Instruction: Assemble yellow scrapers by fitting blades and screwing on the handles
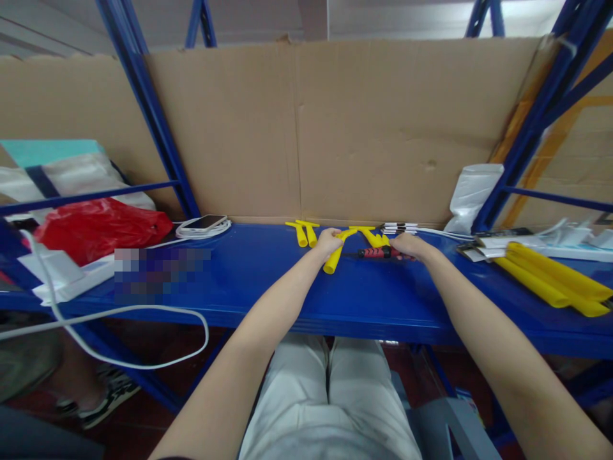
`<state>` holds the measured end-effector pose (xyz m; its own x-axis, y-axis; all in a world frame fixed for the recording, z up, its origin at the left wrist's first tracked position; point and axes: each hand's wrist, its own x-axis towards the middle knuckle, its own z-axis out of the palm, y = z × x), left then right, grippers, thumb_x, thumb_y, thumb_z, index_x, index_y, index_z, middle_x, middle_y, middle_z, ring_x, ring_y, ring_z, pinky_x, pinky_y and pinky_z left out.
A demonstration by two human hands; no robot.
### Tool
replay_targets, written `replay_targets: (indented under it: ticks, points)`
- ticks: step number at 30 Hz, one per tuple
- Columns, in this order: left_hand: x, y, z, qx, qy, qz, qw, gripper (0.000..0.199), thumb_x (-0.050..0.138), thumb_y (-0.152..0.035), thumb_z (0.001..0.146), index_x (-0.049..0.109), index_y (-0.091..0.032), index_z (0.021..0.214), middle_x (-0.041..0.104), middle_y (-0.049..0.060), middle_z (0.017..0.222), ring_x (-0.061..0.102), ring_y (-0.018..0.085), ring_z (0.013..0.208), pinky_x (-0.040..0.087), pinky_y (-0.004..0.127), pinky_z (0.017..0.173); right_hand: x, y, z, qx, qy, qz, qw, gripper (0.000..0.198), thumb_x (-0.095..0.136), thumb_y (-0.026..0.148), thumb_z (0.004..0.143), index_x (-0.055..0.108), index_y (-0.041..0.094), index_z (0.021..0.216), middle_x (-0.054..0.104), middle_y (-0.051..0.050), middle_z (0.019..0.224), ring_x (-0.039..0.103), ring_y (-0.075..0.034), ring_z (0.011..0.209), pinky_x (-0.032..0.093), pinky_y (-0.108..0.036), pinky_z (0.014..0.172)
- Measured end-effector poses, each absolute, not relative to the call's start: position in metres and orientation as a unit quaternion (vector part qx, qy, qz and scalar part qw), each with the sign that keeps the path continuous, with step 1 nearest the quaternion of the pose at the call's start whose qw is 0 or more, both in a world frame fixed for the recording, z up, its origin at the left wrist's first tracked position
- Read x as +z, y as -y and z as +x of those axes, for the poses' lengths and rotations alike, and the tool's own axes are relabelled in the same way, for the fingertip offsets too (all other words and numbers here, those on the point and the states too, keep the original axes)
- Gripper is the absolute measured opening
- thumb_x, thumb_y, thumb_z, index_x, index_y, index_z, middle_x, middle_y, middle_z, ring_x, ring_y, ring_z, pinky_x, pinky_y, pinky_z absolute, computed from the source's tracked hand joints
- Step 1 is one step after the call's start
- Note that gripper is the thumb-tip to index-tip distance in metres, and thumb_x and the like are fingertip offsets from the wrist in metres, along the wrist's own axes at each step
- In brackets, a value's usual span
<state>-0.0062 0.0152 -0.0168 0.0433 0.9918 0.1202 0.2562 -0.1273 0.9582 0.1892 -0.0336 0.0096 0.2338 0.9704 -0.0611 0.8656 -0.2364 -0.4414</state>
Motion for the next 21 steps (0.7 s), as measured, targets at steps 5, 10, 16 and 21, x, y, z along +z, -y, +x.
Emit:
replay_targets:
  ticks: [5, 10, 16, 21]
  points:
    - [-0.020, -0.019, -0.006, 0.439, -0.529, 0.609, 0.395, 0.044, 0.062, 0.004, 0.058, 0.064, -0.011, 0.099, 0.066, 0.009, 0.099, 0.062, 0.016, 0.085, 0.046, 0.020, 0.070, 0.014, 0.039, 0.185, 0.158, 0.607, -0.771, 0.109, 0.028, 0.042, 0.018, 0.077, 0.053, 0.015, 0.051, 0.055, -0.004, 0.046, 0.041, -0.009, 0.035, 0.033, -0.022, 0.040]
    - [-0.021, -0.019, -0.006, 0.429, -0.533, 0.614, 0.393, 0.042, 0.061, 0.002, 0.060, 0.064, -0.011, 0.100, 0.067, 0.008, 0.093, 0.062, 0.015, 0.076, 0.046, 0.021, 0.067, 0.014, 0.039, 0.185, 0.150, 0.610, -0.773, 0.091, 0.027, 0.044, 0.015, 0.076, 0.053, 0.015, 0.050, 0.053, -0.004, 0.043, 0.041, -0.009, 0.035, 0.035, -0.022, 0.041]
    - [-0.019, -0.019, -0.007, 0.425, -0.540, 0.603, 0.406, 0.042, 0.056, 0.001, 0.063, 0.063, -0.011, 0.103, 0.067, 0.007, 0.087, 0.062, 0.015, 0.069, 0.046, 0.022, 0.064, 0.014, 0.030, 0.200, 0.102, 0.605, -0.785, 0.087, 0.026, 0.046, 0.017, 0.076, 0.054, 0.015, 0.050, 0.047, -0.003, 0.039, 0.044, -0.012, 0.035, 0.036, -0.025, 0.042]
    - [-0.021, -0.021, -0.007, 0.426, -0.541, 0.619, 0.378, 0.038, 0.055, 0.000, 0.064, 0.063, -0.011, 0.100, 0.068, 0.009, 0.091, 0.063, 0.017, 0.077, 0.046, 0.023, 0.069, 0.008, 0.016, 0.222, 0.071, 0.591, -0.796, 0.111, 0.024, 0.048, 0.020, 0.075, 0.057, 0.014, 0.054, 0.048, -0.005, 0.040, 0.050, -0.015, 0.042, 0.039, -0.026, 0.047]
